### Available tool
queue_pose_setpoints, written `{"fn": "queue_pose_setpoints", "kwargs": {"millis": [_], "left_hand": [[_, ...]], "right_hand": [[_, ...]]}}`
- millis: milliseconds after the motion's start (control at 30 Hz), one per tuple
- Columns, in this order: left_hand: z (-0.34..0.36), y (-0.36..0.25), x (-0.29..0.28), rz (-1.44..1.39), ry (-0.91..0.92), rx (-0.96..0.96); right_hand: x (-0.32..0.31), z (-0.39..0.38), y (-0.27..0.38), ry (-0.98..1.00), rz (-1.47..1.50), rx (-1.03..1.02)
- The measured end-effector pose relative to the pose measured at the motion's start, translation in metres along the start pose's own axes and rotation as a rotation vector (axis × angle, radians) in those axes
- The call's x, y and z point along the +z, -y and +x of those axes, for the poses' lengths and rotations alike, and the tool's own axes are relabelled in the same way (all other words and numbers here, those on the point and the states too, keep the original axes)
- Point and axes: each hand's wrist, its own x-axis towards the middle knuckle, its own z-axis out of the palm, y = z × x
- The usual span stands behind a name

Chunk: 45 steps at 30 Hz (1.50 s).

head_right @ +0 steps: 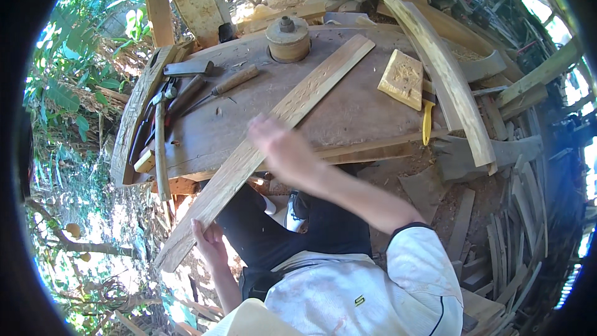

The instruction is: The person uses a hammer and chisel to carve a groove into a long wooden plank. They then use a sanding block to smooth the surface of the plank.

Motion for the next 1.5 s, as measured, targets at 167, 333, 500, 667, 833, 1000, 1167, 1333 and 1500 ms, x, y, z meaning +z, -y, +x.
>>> {"fn": "queue_pose_setpoints", "kwargs": {"millis": [167, 333, 500, 667, 833, 1000, 1167, 1333, 1500], "left_hand": [[0.0, 0.007, 0.002, -0.001, 0.043, -0.006], [-0.004, 0.0, -0.008, 0.055, 0.048, -0.037], [-0.005, 0.002, 0.009, 0.055, 0.072, -0.101], [-0.005, 0.005, 0.0, 0.108, 0.152, -0.137], [-0.004, 0.011, -0.004, 0.03, 0.107, -0.172], [0.0, 0.008, -0.008, 0.074, 0.173, -0.082], [0.002, 0.007, 0.009, 0.112, 0.22, -0.124], [-0.005, 0.017, 0.012, 0.099, 0.307, -0.125], [-0.014, 0.061, 0.016, 0.411, -0.045, 0.319]], "right_hand": [[0.049, -0.012, 0.087, -0.009, 0.169, -0.212], [-0.008, -0.003, -0.007, -0.082, 0.026, 0.042], [-0.01, -0.007, -0.036, -0.169, -0.221, 0.234], [0.05, -0.014, 0.104, 0.0, 0.127, -0.085], [0.056, -0.011, 0.111, 0.018, 0.317, -0.163], [-0.002, -0.003, 0.0, -0.085, 0.076, 0.142], [-0.029, 0.0, -0.044, -0.211, -0.114, 0.285], [0.036, -0.004, 0.069, -0.025, 0.046, -0.107], [0.076, -0.01, 0.133, 0.085, 0.263, -0.273]]}}
